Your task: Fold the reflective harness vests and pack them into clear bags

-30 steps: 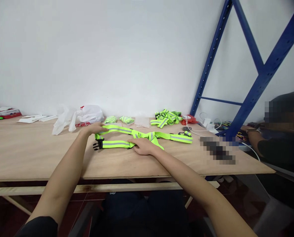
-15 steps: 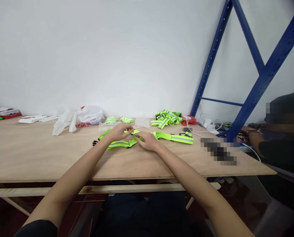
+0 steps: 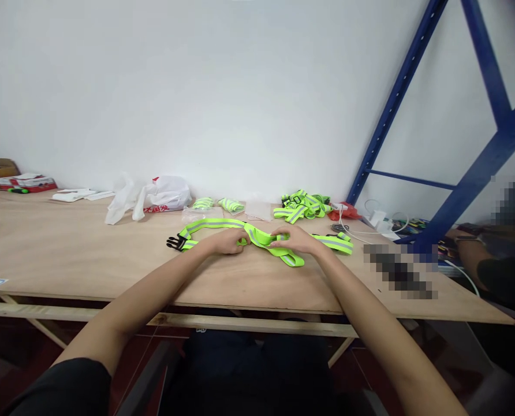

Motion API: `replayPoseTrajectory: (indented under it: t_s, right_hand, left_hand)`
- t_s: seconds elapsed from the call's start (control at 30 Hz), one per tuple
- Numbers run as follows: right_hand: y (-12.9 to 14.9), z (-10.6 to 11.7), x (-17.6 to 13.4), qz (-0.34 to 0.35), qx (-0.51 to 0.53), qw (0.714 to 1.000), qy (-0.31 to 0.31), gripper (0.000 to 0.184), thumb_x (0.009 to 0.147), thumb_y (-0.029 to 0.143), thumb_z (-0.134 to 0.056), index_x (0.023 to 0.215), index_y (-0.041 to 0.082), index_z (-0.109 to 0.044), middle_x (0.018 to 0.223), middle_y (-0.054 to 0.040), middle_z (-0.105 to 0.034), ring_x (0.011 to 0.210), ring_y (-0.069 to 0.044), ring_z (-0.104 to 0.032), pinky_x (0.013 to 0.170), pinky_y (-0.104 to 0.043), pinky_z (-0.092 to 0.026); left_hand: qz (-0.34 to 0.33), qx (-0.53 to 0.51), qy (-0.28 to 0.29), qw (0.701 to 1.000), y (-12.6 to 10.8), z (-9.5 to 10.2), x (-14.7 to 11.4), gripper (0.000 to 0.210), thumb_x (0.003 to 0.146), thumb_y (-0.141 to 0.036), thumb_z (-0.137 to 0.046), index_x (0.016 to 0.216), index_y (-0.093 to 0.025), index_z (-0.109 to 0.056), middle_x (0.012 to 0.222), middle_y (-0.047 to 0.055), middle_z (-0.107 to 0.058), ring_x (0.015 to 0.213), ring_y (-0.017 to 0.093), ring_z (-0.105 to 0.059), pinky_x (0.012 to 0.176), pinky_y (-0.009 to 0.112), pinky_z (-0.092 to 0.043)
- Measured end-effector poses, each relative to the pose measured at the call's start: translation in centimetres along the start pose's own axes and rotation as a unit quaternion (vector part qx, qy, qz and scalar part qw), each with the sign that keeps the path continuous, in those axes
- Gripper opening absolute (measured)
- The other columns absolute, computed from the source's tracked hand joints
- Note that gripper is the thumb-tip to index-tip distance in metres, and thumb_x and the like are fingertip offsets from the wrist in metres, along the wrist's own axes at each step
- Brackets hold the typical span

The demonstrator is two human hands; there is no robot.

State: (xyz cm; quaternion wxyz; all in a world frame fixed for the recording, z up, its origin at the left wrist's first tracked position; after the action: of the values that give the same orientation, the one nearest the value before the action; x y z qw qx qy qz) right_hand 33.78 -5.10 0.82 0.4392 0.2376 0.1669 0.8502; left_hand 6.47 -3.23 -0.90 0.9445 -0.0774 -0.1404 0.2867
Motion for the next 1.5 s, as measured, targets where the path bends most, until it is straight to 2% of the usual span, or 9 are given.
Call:
replayPoseTrajectory:
  t_s: [0.2,0.47,0.6,0.77,0.87,0.97,1.17,1.37,1.5]
  right_hand:
    - [-3.0,0.5,-0.7,-0.047,0.023,0.996,-0.079,0.030,0.078,0.042,-0.069,0.096,0.019,-0.076,0.102,-0.0058,-0.075,0.093,-0.026,-0.066,0.085,-0.035,-0.047]
    - [-5.5,0.1,-0.6,-0.071,0.081,0.983,-0.146,0.041,0.080,0.055,-0.061,0.077,0.015,-0.070,0.073,-0.0027,-0.066,0.070,-0.020,-0.057,0.064,-0.029,-0.041]
    - [-6.2,0.0,-0.7,-0.080,0.112,0.978,-0.156,0.047,0.077,0.062,-0.062,0.076,0.015,-0.068,0.073,-0.0024,-0.065,0.070,-0.020,-0.056,0.063,-0.029,-0.041]
    - [-6.9,-0.6,-0.7,-0.099,0.134,0.970,-0.178,0.054,0.077,0.069,-0.058,0.071,0.017,-0.065,0.070,-0.0018,-0.063,0.072,-0.020,-0.055,0.067,-0.030,-0.042]
    - [-7.6,-0.9,-0.5,-0.119,0.147,0.960,-0.207,0.057,0.078,0.072,-0.052,0.073,0.017,-0.065,0.073,-0.0029,-0.065,0.076,-0.022,-0.056,0.071,-0.031,-0.044]
    - [-8.3,-1.0,-0.4,-0.140,0.163,0.949,-0.229,0.058,0.078,0.072,-0.051,0.081,0.017,-0.068,0.076,-0.0037,-0.067,0.077,-0.023,-0.058,0.071,-0.032,-0.046]
    - [-8.7,-0.9,-0.7,-0.148,0.189,0.939,-0.245,0.048,0.074,0.061,-0.058,0.084,0.016,-0.071,0.085,-0.0058,-0.072,0.082,-0.023,-0.063,0.077,-0.033,-0.048]
    - [-8.1,-0.8,-0.8,-0.137,0.193,0.949,-0.208,0.046,0.075,0.058,-0.058,0.081,0.016,-0.074,0.089,-0.0073,-0.075,0.089,-0.026,-0.066,0.084,-0.035,-0.049]
    - [-7.6,-1.1,-0.7,-0.137,0.174,0.963,-0.156,0.052,0.078,0.063,-0.055,0.079,0.015,-0.076,0.082,-0.0065,-0.076,0.081,-0.026,-0.066,0.077,-0.036,-0.051]
  left_hand:
    - [0.039,-0.025,0.001,0.999,0.5,0.3,-0.2,0.041,0.072,-0.014,-0.051,0.108,-0.018,-0.069,0.106,0.007,-0.071,0.089,0.022,-0.064,0.078,0.030,-0.047]
    - [0.047,-0.017,0.023,0.999,-0.1,0.8,-0.5,0.035,0.070,-0.014,-0.046,0.098,-0.017,-0.065,0.079,0.004,-0.065,0.066,0.019,-0.055,0.061,0.028,-0.039]
    - [0.055,-0.028,0.040,0.997,-0.9,0.6,-0.7,0.021,0.081,-0.025,-0.048,0.093,-0.018,-0.064,0.076,0.003,-0.063,0.065,0.018,-0.054,0.058,0.029,-0.036]
    - [0.073,-0.006,0.024,0.997,-1.2,0.2,-0.6,0.050,0.085,-0.059,-0.056,0.114,-0.019,-0.059,0.098,0.007,-0.068,0.082,0.024,-0.062,0.066,0.030,-0.040]
    - [0.089,0.004,0.016,0.996,-0.9,-0.2,-0.5,0.068,0.085,-0.065,-0.056,0.134,-0.019,-0.049,0.114,0.012,-0.068,0.096,0.029,-0.064,0.075,0.032,-0.044]
    - [0.093,0.005,0.018,0.995,-0.6,-0.4,-0.5,0.069,0.087,-0.066,-0.054,0.138,-0.020,-0.049,0.123,0.013,-0.066,0.104,0.030,-0.064,0.082,0.034,-0.046]
    - [0.064,-0.012,0.020,0.998,-0.7,-0.2,-0.3,0.049,0.090,-0.057,-0.054,0.122,-0.021,-0.064,0.130,0.010,-0.064,0.110,0.027,-0.062,0.088,0.032,-0.045]
    - [0.018,0.034,0.008,0.999,-1.4,-0.1,-0.2,0.040,0.092,-0.052,-0.051,0.085,-0.018,-0.070,0.074,0.004,-0.069,0.063,0.017,-0.057,0.058,0.027,-0.035]
    - [0.015,0.068,-0.028,0.997,-1.6,-0.2,0.0,0.039,0.089,-0.051,-0.054,0.075,-0.017,-0.068,0.067,0.004,-0.065,0.057,0.015,-0.051,0.056,0.028,-0.030]
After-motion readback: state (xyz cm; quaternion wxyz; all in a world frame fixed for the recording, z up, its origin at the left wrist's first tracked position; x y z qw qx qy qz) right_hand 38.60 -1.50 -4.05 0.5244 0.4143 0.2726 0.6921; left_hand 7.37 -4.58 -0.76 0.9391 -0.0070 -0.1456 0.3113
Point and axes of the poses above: each hand's wrist, its own x-axis towards the middle knuckle, its own z-axis out of the back of the hand, y = z × x, the point moved 1 cm from there along x, towards the middle knuckle
